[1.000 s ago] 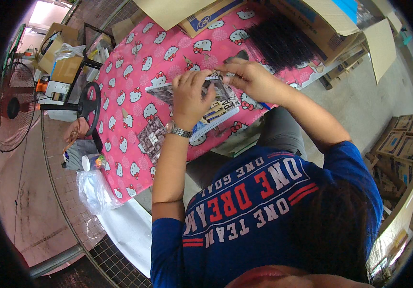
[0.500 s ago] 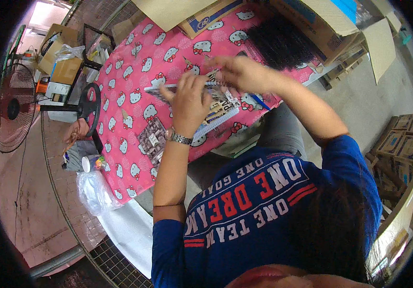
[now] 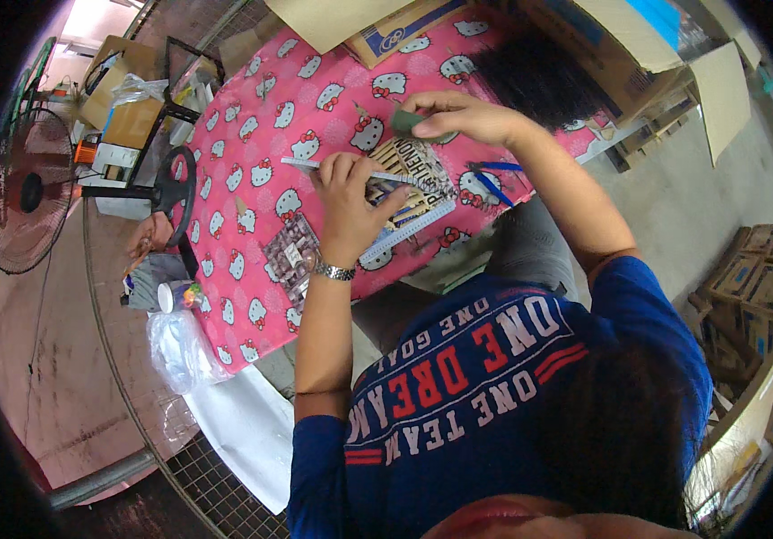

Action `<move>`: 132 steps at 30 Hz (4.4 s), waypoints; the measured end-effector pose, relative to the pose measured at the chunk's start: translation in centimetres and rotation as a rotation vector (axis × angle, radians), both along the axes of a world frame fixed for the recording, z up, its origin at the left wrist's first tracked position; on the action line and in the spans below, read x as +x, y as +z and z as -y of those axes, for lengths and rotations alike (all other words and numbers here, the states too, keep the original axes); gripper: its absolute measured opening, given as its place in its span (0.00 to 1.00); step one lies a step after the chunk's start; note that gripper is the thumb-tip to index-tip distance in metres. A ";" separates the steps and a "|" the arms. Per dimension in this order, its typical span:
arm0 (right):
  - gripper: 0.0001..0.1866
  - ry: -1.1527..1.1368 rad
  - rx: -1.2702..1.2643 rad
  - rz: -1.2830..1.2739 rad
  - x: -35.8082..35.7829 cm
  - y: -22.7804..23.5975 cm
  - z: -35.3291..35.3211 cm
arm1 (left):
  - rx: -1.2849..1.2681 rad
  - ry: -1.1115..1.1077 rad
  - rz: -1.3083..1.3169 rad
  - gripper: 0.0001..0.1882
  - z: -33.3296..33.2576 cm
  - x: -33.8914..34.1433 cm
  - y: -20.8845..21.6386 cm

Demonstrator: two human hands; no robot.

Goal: The person places items into small spiral-bound booklets by hand, turning the pages to insert various pieces of paper and a small packet.

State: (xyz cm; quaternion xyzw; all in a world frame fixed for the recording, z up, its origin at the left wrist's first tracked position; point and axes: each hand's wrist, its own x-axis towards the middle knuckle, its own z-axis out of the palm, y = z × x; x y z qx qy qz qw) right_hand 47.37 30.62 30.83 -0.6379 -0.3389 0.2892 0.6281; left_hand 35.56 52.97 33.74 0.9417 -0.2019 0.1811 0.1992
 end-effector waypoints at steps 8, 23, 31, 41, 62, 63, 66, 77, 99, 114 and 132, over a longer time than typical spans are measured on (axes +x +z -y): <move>0.24 0.225 0.060 -0.076 -3.1 4.9 2.5 | 0.017 -0.065 0.028 0.24 1.7 0.2 0.4; 0.27 0.264 0.031 0.014 -2.4 4.6 1.5 | -0.010 -0.069 -0.011 0.28 1.4 1.0 0.2; 0.24 0.233 -0.086 0.064 -1.5 3.5 0.7 | -0.057 -0.079 -0.007 0.31 1.5 0.6 0.3; 0.26 0.247 0.275 -0.286 -1.1 3.6 -1.5 | 0.023 0.011 0.012 0.23 -4.2 3.0 0.6; 0.24 0.356 0.342 -0.304 -0.6 4.3 -3.0 | -0.119 0.065 0.004 0.20 -2.8 1.6 0.0; 0.24 0.325 0.148 -0.132 -0.2 3.9 -3.3 | -0.138 0.068 -0.003 0.20 -2.7 1.4 -0.1; 0.25 0.235 -0.161 0.185 1.4 3.0 -4.4 | -0.129 0.070 -0.047 0.20 -2.7 1.3 0.4; 0.20 0.358 0.047 -0.212 1.0 4.2 -4.8 | -0.188 0.107 -0.087 0.19 -2.9 1.0 0.5; 0.20 0.339 -0.019 -0.117 2.3 3.1 -8.0 | -0.663 0.095 -0.483 0.14 -7.3 1.6 -0.5; 0.25 -0.545 -0.750 0.441 6.7 -16.8 -0.9 | -1.012 0.228 -0.418 0.09 -6.2 1.7 -1.7; 0.27 -0.705 -0.192 0.694 -10.2 -4.7 0.0 | -1.001 0.392 -0.130 0.13 -3.7 -1.7 -3.6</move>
